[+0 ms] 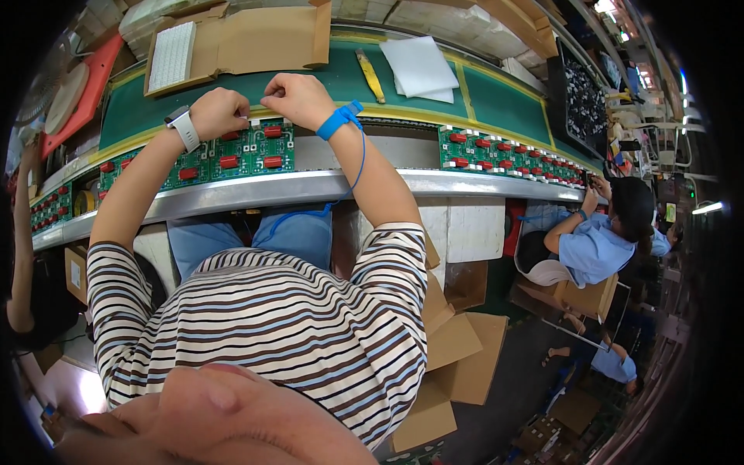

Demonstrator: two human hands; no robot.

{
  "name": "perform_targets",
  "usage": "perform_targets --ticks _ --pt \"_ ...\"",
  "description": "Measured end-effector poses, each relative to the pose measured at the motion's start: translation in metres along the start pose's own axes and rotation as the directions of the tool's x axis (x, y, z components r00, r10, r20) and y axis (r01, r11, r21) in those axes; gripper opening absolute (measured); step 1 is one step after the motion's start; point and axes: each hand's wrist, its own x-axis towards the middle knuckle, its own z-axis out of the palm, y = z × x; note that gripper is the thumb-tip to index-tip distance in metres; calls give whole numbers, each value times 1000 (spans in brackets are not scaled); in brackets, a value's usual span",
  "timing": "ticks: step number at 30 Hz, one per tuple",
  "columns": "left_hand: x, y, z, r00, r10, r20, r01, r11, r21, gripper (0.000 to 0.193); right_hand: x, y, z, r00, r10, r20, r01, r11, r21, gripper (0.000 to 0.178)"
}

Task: The person assembles circuit boards on a conveyor line by picking components from a box and inserting them onto the boards by hand, occasionally sliding the boards down the track.

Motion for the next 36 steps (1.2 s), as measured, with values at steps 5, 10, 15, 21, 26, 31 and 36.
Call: perform_targets --ticks 5,10,15,21,26,31,36 --pt "-1 -1 1 1000 -10 -7 10 1000 -25 14 1 0 -2 1000 -2 -20 2 1000 3 25" --pt "-1 -1 2 1000 7 -26 -7 1000 -10 14 4 -1 -5 999 -7 -40 7 1000 3 25" --pt "-1 -2 3 1000 10 -28 -11 1000 -25 15 10 -5 -10 997 -37 -70 36 999 -14 25" --pt "-13 0 3 995 33 -93 -31 999 22 18 43 -34 -13 987 -161 -30 156 979 -130 29" --pt "-34 -17 -14 971 29 -239 -56 993 -107 28 141 -31 20 971 -237 38 239 964 -119 44" --pt "-60 -64 -3 809 -2 -588 -52 996 -75 28 205 -44 54 984 -55 171 51 998 23 81" --pt "-67 -85 -1 751 -168 -639 4 968 -250 29 228 -53 59 897 65 437 -132 983 125 93"
